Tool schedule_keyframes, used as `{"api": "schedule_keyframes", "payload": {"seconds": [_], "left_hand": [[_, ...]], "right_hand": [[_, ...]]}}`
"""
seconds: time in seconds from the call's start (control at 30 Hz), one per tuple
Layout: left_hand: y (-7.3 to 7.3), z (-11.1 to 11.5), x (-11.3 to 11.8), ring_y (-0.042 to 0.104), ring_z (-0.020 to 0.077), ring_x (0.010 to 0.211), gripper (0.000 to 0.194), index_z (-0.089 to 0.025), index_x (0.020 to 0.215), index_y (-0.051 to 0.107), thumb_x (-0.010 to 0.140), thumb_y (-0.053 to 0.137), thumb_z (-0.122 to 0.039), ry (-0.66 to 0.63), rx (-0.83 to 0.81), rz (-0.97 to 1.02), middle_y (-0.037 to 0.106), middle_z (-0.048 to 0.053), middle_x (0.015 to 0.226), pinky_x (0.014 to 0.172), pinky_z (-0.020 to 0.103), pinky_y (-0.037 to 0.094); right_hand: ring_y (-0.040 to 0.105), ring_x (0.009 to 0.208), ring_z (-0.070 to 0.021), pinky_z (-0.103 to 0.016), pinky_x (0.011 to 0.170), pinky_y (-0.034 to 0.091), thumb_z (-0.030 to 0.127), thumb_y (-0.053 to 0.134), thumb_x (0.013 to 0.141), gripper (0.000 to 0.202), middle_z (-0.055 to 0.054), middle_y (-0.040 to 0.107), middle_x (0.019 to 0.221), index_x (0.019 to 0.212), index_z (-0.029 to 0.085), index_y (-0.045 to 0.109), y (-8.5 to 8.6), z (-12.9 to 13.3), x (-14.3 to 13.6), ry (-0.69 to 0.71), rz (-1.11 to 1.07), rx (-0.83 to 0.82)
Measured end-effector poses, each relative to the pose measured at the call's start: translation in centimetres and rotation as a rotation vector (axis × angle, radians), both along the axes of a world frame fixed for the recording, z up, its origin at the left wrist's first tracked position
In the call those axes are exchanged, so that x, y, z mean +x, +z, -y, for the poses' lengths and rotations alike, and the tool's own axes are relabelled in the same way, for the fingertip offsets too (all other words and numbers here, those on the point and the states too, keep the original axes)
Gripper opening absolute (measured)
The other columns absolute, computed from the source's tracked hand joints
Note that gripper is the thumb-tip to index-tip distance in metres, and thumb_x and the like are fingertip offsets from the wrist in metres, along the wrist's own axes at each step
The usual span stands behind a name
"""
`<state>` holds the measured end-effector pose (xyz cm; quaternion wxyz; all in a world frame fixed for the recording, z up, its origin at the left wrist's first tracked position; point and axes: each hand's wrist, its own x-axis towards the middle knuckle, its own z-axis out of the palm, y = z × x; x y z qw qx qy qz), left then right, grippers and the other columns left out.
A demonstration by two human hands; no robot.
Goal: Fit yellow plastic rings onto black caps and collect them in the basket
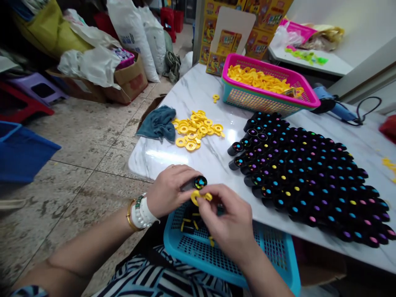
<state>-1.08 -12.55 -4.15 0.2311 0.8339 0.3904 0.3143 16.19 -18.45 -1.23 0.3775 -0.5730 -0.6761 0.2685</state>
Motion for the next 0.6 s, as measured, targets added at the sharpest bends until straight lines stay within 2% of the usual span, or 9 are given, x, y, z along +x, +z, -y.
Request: {"api": "schedule_keyframes", "payload": {"seconds": [0.13,0.27,0.43,0.6], "left_hand": [[-0.1,0.0,0.0,0.062,0.0184,0.087,0.025,-0.019,0.106,0.065,0.085,0.063,-0.033,0.020,0.012,0.007,0.067,0.005,0.093,0.079,0.034,0.047],[0.1,-0.1,0.0,0.060,0.0184,0.084,0.027,-0.019,0.105,0.065,0.085,0.063,-0.038,0.010,0.007,-0.039,0.065,0.003,0.086,0.077,0.034,0.045],[-0.1,0.0,0.1,0.059,0.0173,0.080,0.024,-0.020,0.103,0.065,0.085,0.063,-0.036,0.023,0.015,-0.055,0.065,0.002,0.082,0.074,0.032,0.042],[-0.3,0.0,0.1,0.060,0.0165,0.082,0.023,-0.020,0.103,0.065,0.085,0.063,-0.036,0.030,0.019,-0.055,0.065,0.000,0.083,0.075,0.032,0.041]], "right_hand": [[0.061,0.071,-0.0158,-0.026,0.061,0.051,0.029,0.070,0.081,0.009,-0.003,0.066,0.080,0.080,0.020,0.068,0.0,-2.5,-0.3,-0.145,-0.199,-0.096],[0.055,0.049,-0.0113,-0.021,0.045,0.045,0.036,0.069,0.082,0.019,0.001,0.062,0.060,0.080,0.018,0.063,-0.7,-3.4,-0.4,-0.251,-0.399,-0.278],[0.047,0.040,-0.0080,-0.017,0.038,0.038,0.038,0.068,0.083,0.022,0.003,0.058,0.050,0.079,0.018,0.061,-0.3,-2.9,-0.3,-0.212,-0.495,-0.362],[0.045,0.037,-0.0065,-0.016,0.036,0.036,0.037,0.071,0.081,0.024,0.003,0.057,0.047,0.075,0.017,0.061,0.0,-2.9,-0.4,-0.226,-0.451,-0.388]]}}
